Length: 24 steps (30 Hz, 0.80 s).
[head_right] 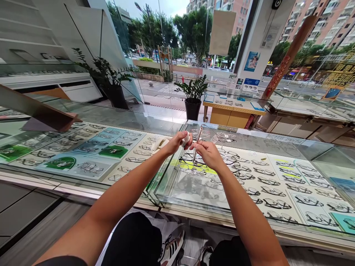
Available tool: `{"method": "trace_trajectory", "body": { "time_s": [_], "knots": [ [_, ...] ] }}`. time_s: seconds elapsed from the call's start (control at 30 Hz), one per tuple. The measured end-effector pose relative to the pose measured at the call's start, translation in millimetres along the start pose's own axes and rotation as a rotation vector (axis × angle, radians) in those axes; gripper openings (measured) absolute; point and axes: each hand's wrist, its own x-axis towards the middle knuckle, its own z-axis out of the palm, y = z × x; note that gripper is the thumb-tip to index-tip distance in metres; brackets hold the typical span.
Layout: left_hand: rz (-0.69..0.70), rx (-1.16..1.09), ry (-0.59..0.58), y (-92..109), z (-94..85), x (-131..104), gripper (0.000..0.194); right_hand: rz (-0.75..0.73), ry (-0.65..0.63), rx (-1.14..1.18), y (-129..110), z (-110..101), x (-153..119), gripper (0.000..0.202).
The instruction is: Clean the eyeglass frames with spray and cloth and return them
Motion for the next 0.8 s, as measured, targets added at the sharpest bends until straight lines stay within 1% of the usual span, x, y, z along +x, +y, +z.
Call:
{"method": "trace_trajectory", "body": {
  "time_s": [0.2, 0.33, 0.4, 0.6, 0.73, 0.8],
  "knots": [
    [-0.004, 0.004, -0.033, 0.4, 1.5, -0.6, 0.07, 0.042, -0.114, 0.102, -5.3, 7.2, -0.6, 0.041],
    [-0.029, -0.002, -0.088, -0.5, 1.8, -1.7, 0.069, 0.085, -0.157, 0.111, -3.9, 7.7, -1.0, 0.041],
    [-0.028, 0.002, -0.097, -1.0, 1.8, -2.0, 0.069, 0.094, -0.17, 0.115, -3.6, 7.1, -1.1, 0.042],
    [0.019, 0.027, -0.011, -1.4, 1.1, 0.3, 0.062, 0.105, -0.181, 0.135, -4.3, 7.0, -1.1, 0.04],
    [0.026, 0.08, 0.016, -0.3, 3.2, 0.0, 0.062, 0.11, -0.194, 0.139, -1.5, 7.4, -1.2, 0.041],
    [0.052, 0.108, 0.039, 0.7, 4.8, -1.2, 0.061, 0.095, -0.202, 0.14, 0.3, 7.4, -1.1, 0.041]
  ]
}}
